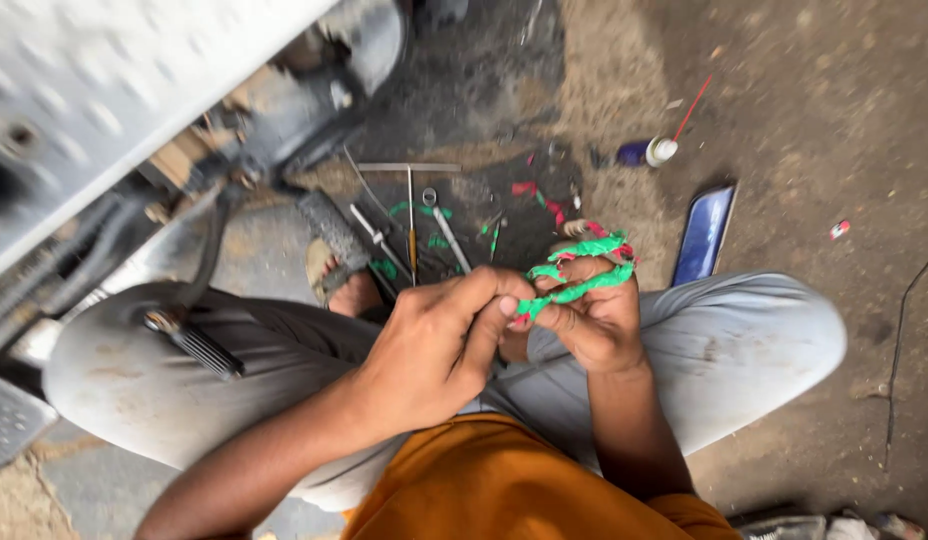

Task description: Wrapping electrical wires on a motorcycle with colored tape.

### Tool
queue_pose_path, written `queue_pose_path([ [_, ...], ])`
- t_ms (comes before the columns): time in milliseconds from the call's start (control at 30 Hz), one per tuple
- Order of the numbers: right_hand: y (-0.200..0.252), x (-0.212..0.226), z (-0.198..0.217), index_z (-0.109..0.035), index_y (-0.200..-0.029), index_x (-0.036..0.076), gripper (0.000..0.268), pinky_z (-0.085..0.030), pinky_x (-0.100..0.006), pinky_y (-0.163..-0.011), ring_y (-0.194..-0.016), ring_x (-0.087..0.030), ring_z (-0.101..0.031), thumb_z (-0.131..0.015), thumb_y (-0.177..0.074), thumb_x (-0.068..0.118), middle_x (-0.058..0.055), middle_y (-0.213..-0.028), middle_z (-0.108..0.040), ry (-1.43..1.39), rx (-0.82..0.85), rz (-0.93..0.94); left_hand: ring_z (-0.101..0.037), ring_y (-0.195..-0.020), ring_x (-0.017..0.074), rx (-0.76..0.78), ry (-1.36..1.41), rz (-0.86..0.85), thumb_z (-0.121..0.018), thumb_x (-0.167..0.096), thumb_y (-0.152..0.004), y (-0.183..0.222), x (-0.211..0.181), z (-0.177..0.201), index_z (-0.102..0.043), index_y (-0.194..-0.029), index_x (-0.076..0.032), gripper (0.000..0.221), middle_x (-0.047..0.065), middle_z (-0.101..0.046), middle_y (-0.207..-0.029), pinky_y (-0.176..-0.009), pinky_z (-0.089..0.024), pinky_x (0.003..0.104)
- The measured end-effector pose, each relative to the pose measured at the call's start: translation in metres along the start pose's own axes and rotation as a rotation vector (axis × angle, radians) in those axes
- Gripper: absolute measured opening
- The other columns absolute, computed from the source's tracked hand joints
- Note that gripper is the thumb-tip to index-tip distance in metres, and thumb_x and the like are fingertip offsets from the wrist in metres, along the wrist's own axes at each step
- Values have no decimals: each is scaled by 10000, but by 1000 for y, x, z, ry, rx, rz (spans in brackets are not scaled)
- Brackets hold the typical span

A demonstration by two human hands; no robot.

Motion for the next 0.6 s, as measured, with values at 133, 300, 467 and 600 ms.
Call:
queue_pose_path([
  [133, -35, 52, -39, -633, -1190, -22, 276, -632, -375, -839, -956, -261, -756, -731, -939, -83, -190, -1063, -726, -49, 131, 5, -741, -705, 204, 38, -18, 88, -558, -69, -1051, -20, -26, 19, -611, -1173, -22, 141, 117, -724, -839, -656, -582, 310],
  [300, -82, 102, -74, -650, -1150, -22, 239, -571, -326, -866, -958, -198, -701, -749, -936, -64, -152, -1019, -718, 121, 274, 77, -724, -709, 174, -12, 68, 20, -577, -122, -1040, -40, -58, 56, -562, -1191, 1, 195, 81, -737, -856, -675, -585, 288],
  [467, -118, 111, -98, -695, -1074, -9, 170, -531, -308, -754, -878, -179, -649, -754, -920, -49, -132, -977, -680, 144, 336, 136, -678, -702, 172, -196, -215, -475, -780, -117, -915, -44, -83, 81, -612, -1027, -19, 224, 110, -711, -934, -618, -555, 289],
  [600, -133, 94, -102, -698, -1073, 5, 171, -535, -327, -713, -864, -219, -658, -761, -919, -35, -155, -957, -692, 2, 334, 79, -687, -840, 282, -486, -504, -738, -784, -98, -915, -31, -98, 100, -580, -1029, -24, 245, 164, -679, -1007, -729, -565, 344],
])
Point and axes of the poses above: each hand's wrist, its own y-axis away from the middle knuckle, its own z-axis out of the back of the hand, x = y × z, the point moved 7 cm from there along -y, towards the middle knuckle
